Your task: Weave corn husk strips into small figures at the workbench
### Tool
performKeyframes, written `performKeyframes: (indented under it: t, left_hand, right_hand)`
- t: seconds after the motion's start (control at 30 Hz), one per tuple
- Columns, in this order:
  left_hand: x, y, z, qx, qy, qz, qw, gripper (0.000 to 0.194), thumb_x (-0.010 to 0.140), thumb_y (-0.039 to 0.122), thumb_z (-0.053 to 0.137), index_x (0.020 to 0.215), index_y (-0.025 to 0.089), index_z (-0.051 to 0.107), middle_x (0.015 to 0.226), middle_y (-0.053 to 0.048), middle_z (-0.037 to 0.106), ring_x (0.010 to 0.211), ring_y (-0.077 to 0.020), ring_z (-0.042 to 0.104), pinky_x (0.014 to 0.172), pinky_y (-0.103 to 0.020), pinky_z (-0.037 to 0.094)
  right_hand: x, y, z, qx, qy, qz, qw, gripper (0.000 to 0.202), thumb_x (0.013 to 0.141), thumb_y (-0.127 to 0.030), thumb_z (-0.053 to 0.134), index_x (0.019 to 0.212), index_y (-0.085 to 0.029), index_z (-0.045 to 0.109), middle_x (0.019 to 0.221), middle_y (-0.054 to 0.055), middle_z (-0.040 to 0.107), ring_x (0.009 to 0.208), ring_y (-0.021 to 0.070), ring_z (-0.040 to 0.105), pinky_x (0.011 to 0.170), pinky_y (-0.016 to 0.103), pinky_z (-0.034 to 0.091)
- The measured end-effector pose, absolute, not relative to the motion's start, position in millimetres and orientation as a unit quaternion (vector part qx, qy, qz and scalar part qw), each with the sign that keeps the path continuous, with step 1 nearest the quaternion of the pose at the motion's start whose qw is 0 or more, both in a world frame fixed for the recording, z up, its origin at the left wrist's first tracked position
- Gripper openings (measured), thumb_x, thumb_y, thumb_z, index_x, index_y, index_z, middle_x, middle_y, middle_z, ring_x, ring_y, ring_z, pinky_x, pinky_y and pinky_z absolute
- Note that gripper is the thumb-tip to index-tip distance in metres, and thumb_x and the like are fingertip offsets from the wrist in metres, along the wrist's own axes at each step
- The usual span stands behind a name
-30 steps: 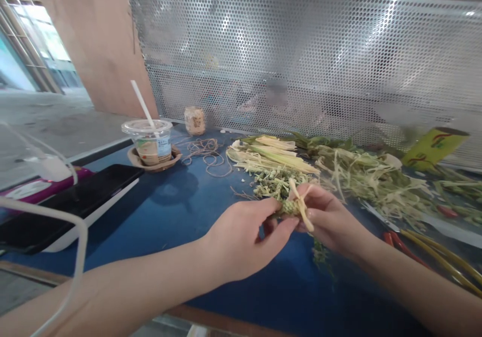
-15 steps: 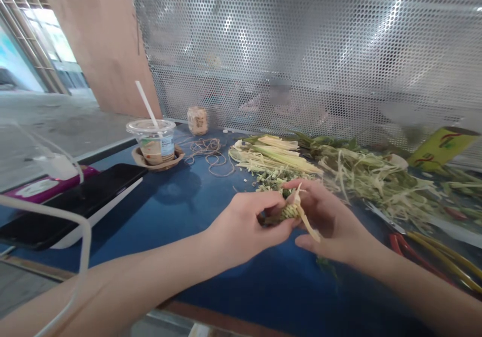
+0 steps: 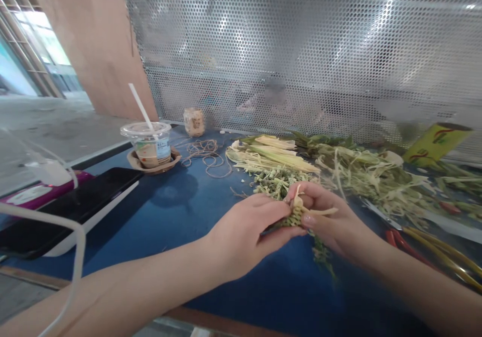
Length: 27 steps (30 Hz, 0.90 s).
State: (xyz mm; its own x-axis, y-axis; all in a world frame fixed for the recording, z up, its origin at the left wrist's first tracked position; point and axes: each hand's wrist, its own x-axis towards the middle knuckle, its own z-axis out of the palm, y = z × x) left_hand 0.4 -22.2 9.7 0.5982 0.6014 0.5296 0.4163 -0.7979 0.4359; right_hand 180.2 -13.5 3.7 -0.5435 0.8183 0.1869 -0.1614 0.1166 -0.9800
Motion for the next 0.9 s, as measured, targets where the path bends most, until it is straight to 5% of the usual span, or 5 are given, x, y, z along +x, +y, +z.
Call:
performKeyframes:
  t: [0.27,0.43,0.6,0.9]
  left_hand:
    - [0,-18,5,0.878,0.362,0.284,0.129,0.034,0.075,0.049,0.053,0.077,0.015,0.057,0.068,-0.002,0.058,0.066,-0.0136,0.052,0.063,-0.023,0.041]
    - [2,-17,3,0.849,0.388,0.212,0.289,0.038,0.085,0.043,0.038,0.067,0.017,0.058,0.063,0.0,0.061,0.054,-0.0095,0.05,0.053,-0.02,0.037]
    - [5,-19,0,0.793,0.36,0.194,0.451,0.033,0.088,0.037,0.033,0.083,0.016,0.058,0.066,-0.001,0.066,0.062,-0.0107,0.057,0.06,-0.019,0.042]
    - [1,-10,-2,0.794,0.379,0.264,0.394,0.04,0.065,0.039,0.066,0.096,0.016,0.055,0.087,-0.003,0.065,0.068,-0.0131,0.057,0.057,-0.022,0.043]
  right_hand:
    - [185,-8,3,-0.273,-0.679,0.569,0.375,0.024,0.077,-0.038,0.06,0.084,-0.02,0.046,0.065,-0.004,0.046,0.058,0.0054,0.043,0.054,0.016,0.034]
    - [189,-5,-2,-0.294,-0.649,0.543,0.444,0.021,0.076,-0.034,0.062,0.083,-0.021,0.047,0.061,-0.006,0.044,0.052,0.0038,0.041,0.051,0.016,0.033]
    - [187,-2,-3,-0.292,-0.635,0.529,0.481,0.022,0.075,-0.033,0.063,0.08,-0.021,0.046,0.056,-0.008,0.041,0.048,0.0041,0.036,0.047,0.016,0.031]
    - [192,0,4,-0.283,-0.681,0.469,0.487,0.018,0.072,-0.027,0.066,0.079,-0.021,0.05,0.067,-0.003,0.045,0.058,0.0076,0.042,0.054,0.02,0.036]
